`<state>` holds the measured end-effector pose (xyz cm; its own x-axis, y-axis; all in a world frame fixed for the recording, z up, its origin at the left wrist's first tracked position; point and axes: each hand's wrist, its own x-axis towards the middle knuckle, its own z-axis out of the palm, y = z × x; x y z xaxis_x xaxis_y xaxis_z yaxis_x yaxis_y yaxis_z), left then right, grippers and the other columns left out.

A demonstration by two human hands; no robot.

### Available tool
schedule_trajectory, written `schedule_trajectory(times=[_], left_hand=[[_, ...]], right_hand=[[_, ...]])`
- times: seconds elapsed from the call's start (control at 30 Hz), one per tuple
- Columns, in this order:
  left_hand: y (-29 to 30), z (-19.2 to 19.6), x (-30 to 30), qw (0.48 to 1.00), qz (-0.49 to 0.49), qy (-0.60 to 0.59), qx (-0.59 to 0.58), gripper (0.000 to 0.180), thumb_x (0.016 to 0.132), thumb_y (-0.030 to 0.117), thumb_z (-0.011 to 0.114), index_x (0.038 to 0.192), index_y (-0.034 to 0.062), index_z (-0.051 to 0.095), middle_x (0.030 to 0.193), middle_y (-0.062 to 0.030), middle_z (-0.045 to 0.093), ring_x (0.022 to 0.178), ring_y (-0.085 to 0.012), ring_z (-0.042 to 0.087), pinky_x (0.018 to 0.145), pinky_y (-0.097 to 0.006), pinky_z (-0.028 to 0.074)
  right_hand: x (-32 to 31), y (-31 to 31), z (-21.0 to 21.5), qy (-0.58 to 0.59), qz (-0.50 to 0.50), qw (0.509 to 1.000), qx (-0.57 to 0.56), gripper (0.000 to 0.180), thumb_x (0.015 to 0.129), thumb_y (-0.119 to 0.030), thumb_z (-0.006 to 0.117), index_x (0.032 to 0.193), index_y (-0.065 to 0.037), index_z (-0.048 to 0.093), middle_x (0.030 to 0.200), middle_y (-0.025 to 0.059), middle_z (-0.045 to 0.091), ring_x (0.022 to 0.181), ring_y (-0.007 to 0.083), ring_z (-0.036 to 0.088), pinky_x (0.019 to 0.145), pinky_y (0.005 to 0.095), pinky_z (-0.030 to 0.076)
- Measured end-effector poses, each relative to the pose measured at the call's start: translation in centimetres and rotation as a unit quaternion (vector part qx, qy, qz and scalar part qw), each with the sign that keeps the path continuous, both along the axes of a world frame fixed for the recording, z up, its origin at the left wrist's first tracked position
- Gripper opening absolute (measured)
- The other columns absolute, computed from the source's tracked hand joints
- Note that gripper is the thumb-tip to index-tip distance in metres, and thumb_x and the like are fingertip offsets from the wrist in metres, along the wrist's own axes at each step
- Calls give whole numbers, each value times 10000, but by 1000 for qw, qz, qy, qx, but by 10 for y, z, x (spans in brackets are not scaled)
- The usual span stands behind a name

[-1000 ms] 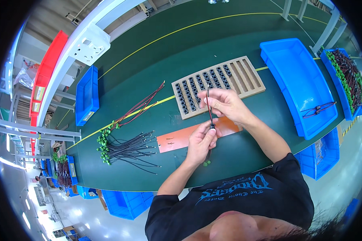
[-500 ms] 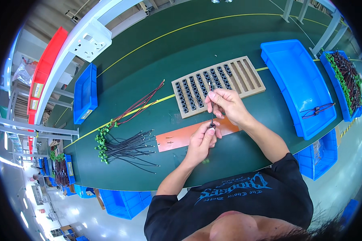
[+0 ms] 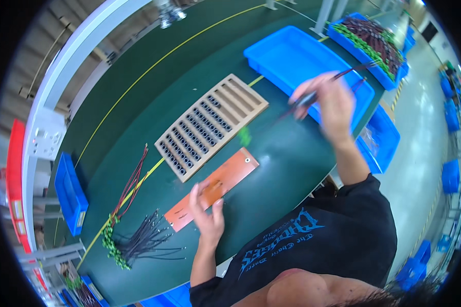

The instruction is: The person assembles wire harnesses by hand at a factory workstation. They pick up black wires with green connectors, insert them into a small cylindrical component, and place the finished units into a blue bin. The process is repetitive, involving picking, inserting, and placing actions.

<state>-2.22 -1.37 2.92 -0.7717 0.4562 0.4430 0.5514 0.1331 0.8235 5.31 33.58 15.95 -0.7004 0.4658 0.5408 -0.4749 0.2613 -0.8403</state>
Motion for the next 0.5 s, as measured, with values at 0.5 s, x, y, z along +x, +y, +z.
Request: schedule_trajectory(times=[0.5], left_hand=[[-156,17,-174,765,150,323,-536,274,763,22,650,1036,50,653,913,-97,643,957,-289,631,822,-403,525]], right_hand=[[127,278,-94,-584,-317,745,59,480,1089,-469,514,1356,-85,622,1251,141,729,1087,264,719,857,387,570]])
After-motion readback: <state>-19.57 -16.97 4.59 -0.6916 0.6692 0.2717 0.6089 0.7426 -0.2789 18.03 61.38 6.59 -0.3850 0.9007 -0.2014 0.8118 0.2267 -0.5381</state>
